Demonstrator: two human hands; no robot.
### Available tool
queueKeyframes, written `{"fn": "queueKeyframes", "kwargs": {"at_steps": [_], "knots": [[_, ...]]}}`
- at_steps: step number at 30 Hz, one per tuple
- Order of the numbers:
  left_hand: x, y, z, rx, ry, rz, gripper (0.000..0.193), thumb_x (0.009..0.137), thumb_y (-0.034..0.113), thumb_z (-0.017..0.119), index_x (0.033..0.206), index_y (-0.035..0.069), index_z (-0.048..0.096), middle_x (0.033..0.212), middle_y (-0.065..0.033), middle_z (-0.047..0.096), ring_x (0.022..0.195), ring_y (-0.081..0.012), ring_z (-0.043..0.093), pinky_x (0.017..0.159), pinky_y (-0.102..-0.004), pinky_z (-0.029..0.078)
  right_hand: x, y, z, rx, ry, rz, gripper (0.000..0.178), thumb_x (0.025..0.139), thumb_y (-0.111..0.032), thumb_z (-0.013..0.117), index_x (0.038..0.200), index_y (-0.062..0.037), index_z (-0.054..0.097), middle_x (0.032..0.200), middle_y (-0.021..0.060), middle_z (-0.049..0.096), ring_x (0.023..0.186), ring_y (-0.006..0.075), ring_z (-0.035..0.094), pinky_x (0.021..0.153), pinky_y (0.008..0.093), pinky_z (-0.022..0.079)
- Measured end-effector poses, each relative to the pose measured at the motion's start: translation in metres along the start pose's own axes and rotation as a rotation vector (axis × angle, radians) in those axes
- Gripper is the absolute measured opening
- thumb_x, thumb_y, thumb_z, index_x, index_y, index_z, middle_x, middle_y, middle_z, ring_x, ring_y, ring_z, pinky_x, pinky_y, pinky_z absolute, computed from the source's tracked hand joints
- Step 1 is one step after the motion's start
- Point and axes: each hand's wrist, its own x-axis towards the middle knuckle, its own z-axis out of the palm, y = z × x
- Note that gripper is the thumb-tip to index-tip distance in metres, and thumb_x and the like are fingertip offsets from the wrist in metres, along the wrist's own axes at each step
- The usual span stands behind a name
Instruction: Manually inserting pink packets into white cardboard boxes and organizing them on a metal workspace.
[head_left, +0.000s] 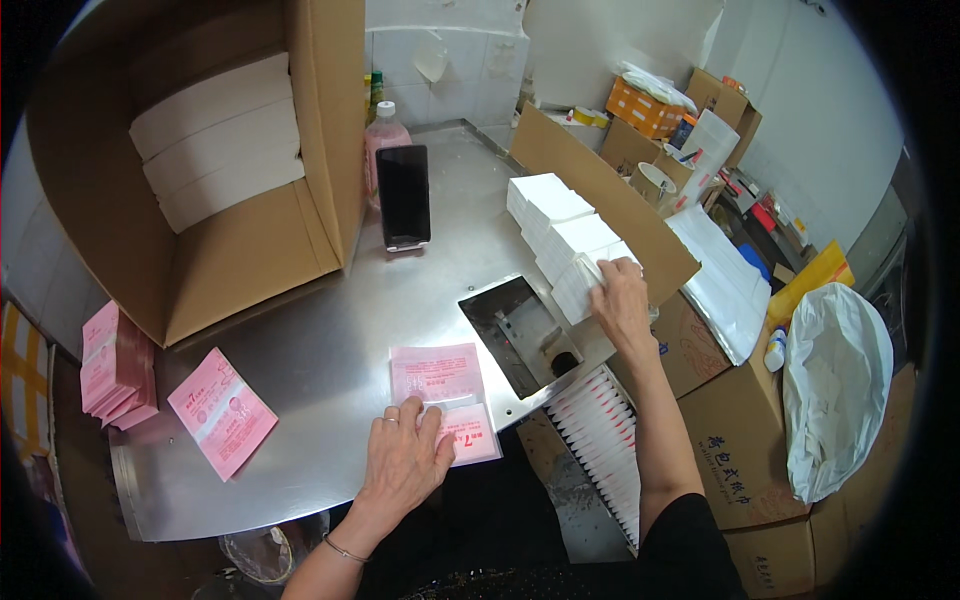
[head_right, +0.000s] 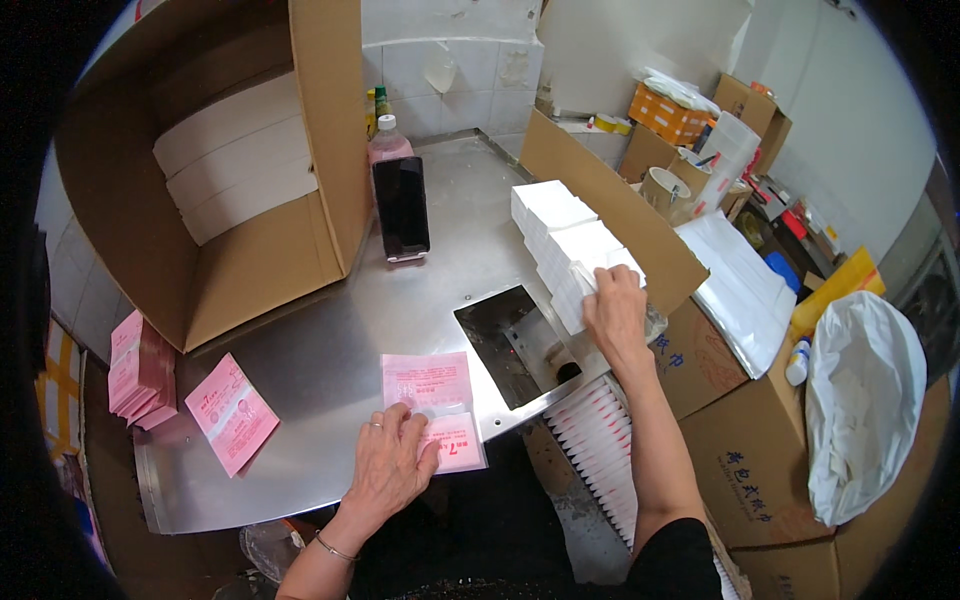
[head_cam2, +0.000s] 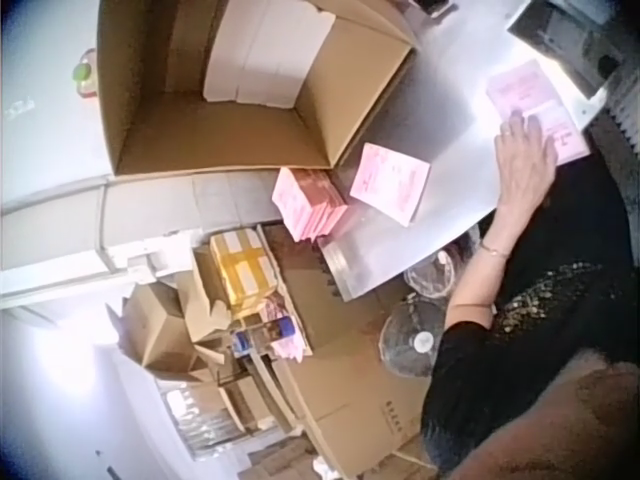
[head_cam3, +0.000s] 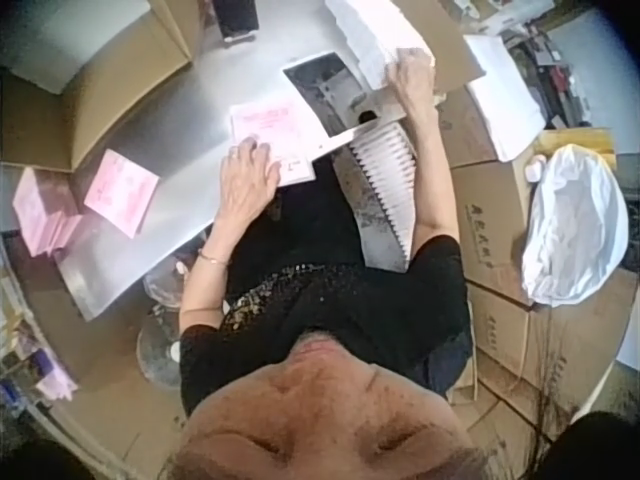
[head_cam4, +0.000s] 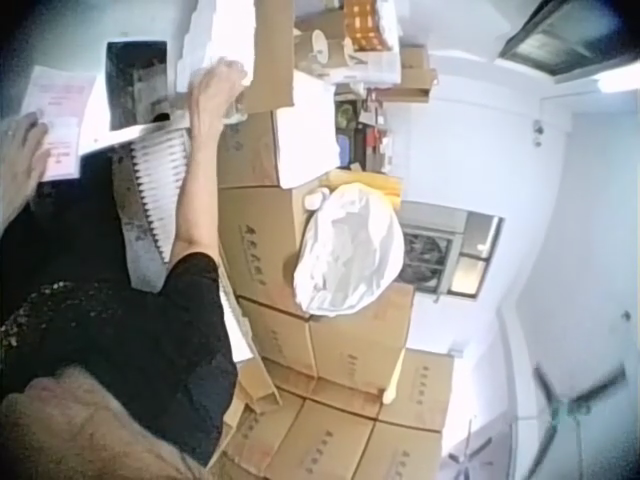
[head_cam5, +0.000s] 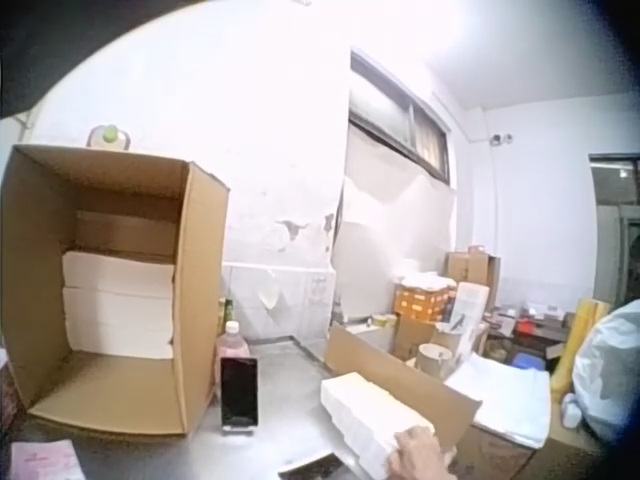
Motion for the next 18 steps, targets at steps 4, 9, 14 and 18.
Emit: {"fn": "queueKeyframes", "kwargs": {"at_steps": [4, 9, 14, 18], "knots": [[0.004, -0.001, -0.004, -0.018, -0.075, -0.018, 0.037, 0.084, 0.022, 0.068, 0.116, 0.003, 0.062, 0.116, -0.0203, 0.055, 0.099, -0.034, 0.055, 0.083, -0.0435, 0.045, -0.006, -0.01, -0.002, -0.033, 0.267, -0.13, 0.041, 0.075, 0.001, 0.061, 0.115, 0.0013, 0.064, 0.104, 0.019, 0.062, 0.095, 0.0358, 0.059, 0.082, 0.0461, 0.047], [0.001, -0.01, -0.017, -0.085, -0.046, -0.089, 0.052, 0.076, 0.02, 0.07, 0.124, 0.002, 0.06, 0.103, -0.0175, 0.055, 0.089, -0.0322, 0.057, 0.074, -0.0418, 0.044, -0.103, -0.157, -0.037, 0.355, -0.342, -0.742, 0.041, 0.077, -0.01, 0.064, 0.115, 0.0056, 0.062, 0.121, 0.0256, 0.06, 0.115, 0.0424, 0.06, 0.101, 0.0622, 0.043], [0.008, -0.001, -0.016, -0.116, 0.024, -0.069, 0.07, 0.077, 0.018, 0.071, 0.142, 0.005, 0.048, 0.098, -0.0188, 0.053, 0.089, -0.0341, 0.056, 0.076, -0.0427, 0.043, -0.093, -0.188, 0.017, 0.254, -0.464, -0.593, 0.035, 0.081, -0.019, 0.064, 0.11, 0.0009, 0.061, 0.102, 0.0204, 0.06, 0.102, 0.0385, 0.06, 0.109, 0.0713, 0.026], [0.009, -0.004, -0.02, -0.119, -0.034, -0.095, 0.082, 0.08, 0.014, 0.07, 0.153, 0.008, 0.034, 0.097, -0.0187, 0.054, 0.088, -0.0354, 0.057, 0.077, -0.0448, 0.046, -0.057, -0.18, 0.067, 0.42, -0.303, -0.363, 0.023, 0.082, -0.013, 0.06, 0.102, -0.0012, 0.063, 0.101, 0.0206, 0.063, 0.105, 0.0402, 0.059, 0.108, 0.0715, 0.025]]}}
